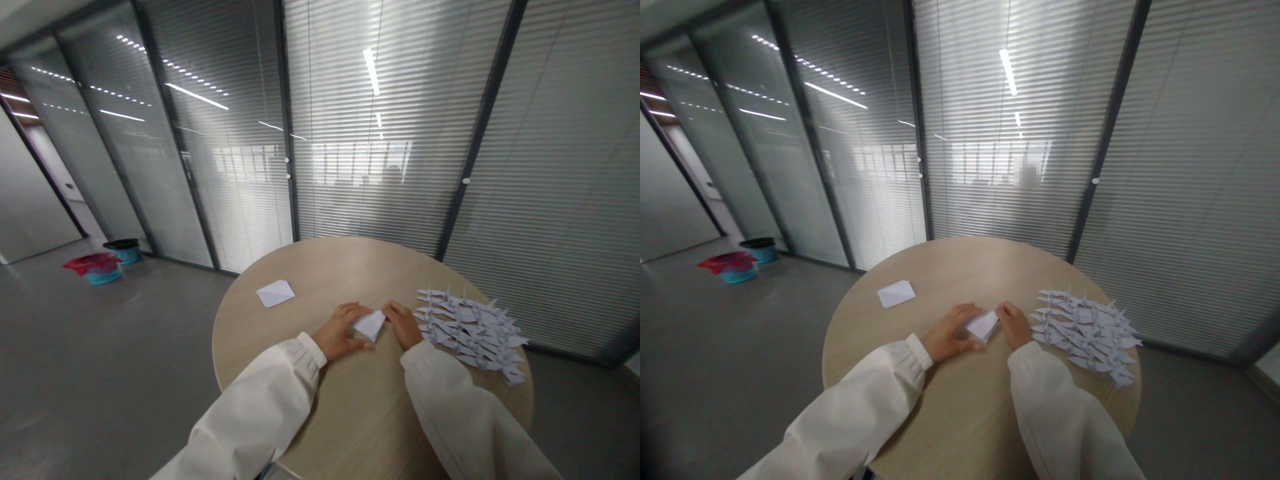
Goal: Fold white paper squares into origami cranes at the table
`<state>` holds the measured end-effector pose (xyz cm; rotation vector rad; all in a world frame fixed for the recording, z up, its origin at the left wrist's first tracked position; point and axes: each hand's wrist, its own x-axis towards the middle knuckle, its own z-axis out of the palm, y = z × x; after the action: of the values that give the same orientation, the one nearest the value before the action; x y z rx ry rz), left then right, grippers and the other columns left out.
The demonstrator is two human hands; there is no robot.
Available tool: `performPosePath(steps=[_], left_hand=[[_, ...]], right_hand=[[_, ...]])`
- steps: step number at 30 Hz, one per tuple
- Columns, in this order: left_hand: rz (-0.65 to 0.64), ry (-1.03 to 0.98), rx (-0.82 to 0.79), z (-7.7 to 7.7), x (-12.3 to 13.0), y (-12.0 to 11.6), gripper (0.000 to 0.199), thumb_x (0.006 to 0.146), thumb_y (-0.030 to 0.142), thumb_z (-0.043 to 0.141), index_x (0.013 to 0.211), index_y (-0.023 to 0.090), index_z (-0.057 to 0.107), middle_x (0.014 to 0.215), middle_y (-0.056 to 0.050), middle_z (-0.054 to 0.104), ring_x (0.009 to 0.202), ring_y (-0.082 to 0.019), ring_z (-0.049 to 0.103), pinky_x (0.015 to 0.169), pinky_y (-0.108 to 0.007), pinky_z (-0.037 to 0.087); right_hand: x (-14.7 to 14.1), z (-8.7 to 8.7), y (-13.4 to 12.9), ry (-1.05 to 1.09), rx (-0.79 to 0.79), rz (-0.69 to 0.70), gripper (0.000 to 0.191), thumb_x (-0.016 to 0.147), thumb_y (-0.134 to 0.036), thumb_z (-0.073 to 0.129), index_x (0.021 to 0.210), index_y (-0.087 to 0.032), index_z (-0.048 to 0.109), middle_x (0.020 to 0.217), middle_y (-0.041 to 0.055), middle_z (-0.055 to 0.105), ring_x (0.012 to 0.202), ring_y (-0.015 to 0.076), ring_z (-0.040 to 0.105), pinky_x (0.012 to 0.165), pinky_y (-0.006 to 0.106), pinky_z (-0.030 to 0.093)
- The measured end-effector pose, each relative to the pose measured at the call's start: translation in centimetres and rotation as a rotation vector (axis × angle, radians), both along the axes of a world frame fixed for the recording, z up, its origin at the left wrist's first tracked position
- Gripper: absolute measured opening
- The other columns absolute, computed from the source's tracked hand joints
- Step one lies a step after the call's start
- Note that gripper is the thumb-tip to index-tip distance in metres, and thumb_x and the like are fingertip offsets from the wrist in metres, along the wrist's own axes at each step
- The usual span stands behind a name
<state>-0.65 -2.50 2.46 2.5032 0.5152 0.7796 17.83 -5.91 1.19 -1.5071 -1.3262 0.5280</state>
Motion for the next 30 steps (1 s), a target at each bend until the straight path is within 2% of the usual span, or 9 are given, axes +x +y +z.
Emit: performPosePath(steps=[4,9,14,17,20,22,24,27,30], left_hand=[[0.036,0.002,-0.055,0.2,-0.1,-0.2,0.051,0.071,0.039,0.056,0.117,0.021,0.044,0.115,-0.008,0.05,0.106,-0.02,0.043,0.091,-0.034,0.033],[0.058,-0.021,-0.122,0.4,0.1,-0.3,0.041,0.077,0.039,0.046,0.112,0.019,0.049,0.11,-0.007,0.055,0.099,-0.018,0.049,0.086,-0.03,0.037],[0.147,-0.041,-0.174,0.1,0.1,0.0,0.034,0.081,0.035,0.039,0.108,0.018,0.051,0.091,-0.005,0.062,0.081,-0.014,0.055,0.073,-0.024,0.041],[0.242,-0.015,-0.192,-0.3,0.0,0.5,0.029,0.079,0.034,0.042,0.096,0.016,0.057,0.077,-0.003,0.063,0.068,-0.012,0.055,0.063,-0.022,0.041],[0.349,-0.042,-0.257,-0.8,0.0,1.1,0.027,0.075,0.034,0.046,0.081,0.012,0.06,0.069,-0.003,0.062,0.059,-0.013,0.054,0.055,-0.022,0.039],[0.356,-0.1,-0.301,-1.0,0.0,1.4,0.025,0.073,0.033,0.048,0.079,0.012,0.06,0.069,-0.004,0.063,0.06,-0.014,0.054,0.055,-0.022,0.04],[0.364,-0.155,-0.344,-1.1,0.0,1.7,0.023,0.07,0.032,0.051,0.078,0.012,0.061,0.07,-0.004,0.063,0.061,-0.015,0.055,0.055,-0.023,0.04],[0.376,-0.222,-0.429,-1.4,0.0,2.1,0.024,0.066,0.032,0.056,0.076,0.012,0.062,0.068,-0.004,0.063,0.059,-0.015,0.054,0.055,-0.023,0.04],[0.35,-0.295,-0.529,-1.8,-0.1,2.6,0.026,0.064,0.033,0.059,0.075,0.01,0.063,0.068,-0.005,0.063,0.059,-0.015,0.054,0.056,-0.024,0.04]], right_hand=[[-0.1,-0.1,0.1,-0.037,-0.001,0.014,0.019,0.068,-0.031,0.039,0.053,-0.02,0.044,0.052,-0.0051,0.043,0.055,0.012,0.042,0.053,0.022,0.03],[-0.3,-0.2,0.2,-0.033,0.015,0.038,0.02,0.07,-0.033,0.041,0.057,-0.019,0.045,0.054,-0.0048,0.044,0.057,0.0122,0.043,0.055,0.022,0.033],[-0.7,-0.1,-0.1,-0.019,0.028,0.114,0.025,0.074,-0.04,0.041,0.064,-0.019,0.05,0.058,-0.0038,0.049,0.06,0.0129,0.047,0.056,0.022,0.036],[-0.9,-0.3,-0.2,-0.013,0.06,0.162,0.029,0.077,-0.043,0.038,0.066,-0.019,0.051,0.061,-0.0027,0.051,0.062,0.0134,0.049,0.059,0.023,0.039],[-1.2,-0.4,-0.3,0.05,0.122,0.161,0.026,0.077,-0.041,0.042,0.089,-0.02,0.052,0.076,0.0006,0.056,0.072,0.015,0.053,0.067,0.027,0.043],[-1.4,-0.2,-0.4,0.057,0.2,0.143,0.04,0.074,-0.038,0.049,0.11,-0.021,0.043,0.09,0.0041,0.055,0.082,0.0168,0.054,0.073,0.03,0.044],[-1.5,0.2,-0.7,-0.043,0.295,0.168,0.05,0.071,-0.035,0.054,0.117,-0.023,0.039,0.104,0.0073,0.05,0.094,0.0194,0.05,0.077,0.033,0.043],[-1.8,0.6,-1.2,-0.27,0.408,0.249,0.038,0.068,-0.032,0.059,0.105,-0.024,0.053,0.114,0.008,0.045,0.109,0.0232,0.04,0.091,0.039,0.034],[-2.0,0.5,-1.4,-0.38,0.404,0.296,0.034,0.063,-0.032,0.065,0.096,-0.025,0.06,0.121,0.0073,0.04,0.113,0.0248,0.037,0.094,0.041,0.031]])
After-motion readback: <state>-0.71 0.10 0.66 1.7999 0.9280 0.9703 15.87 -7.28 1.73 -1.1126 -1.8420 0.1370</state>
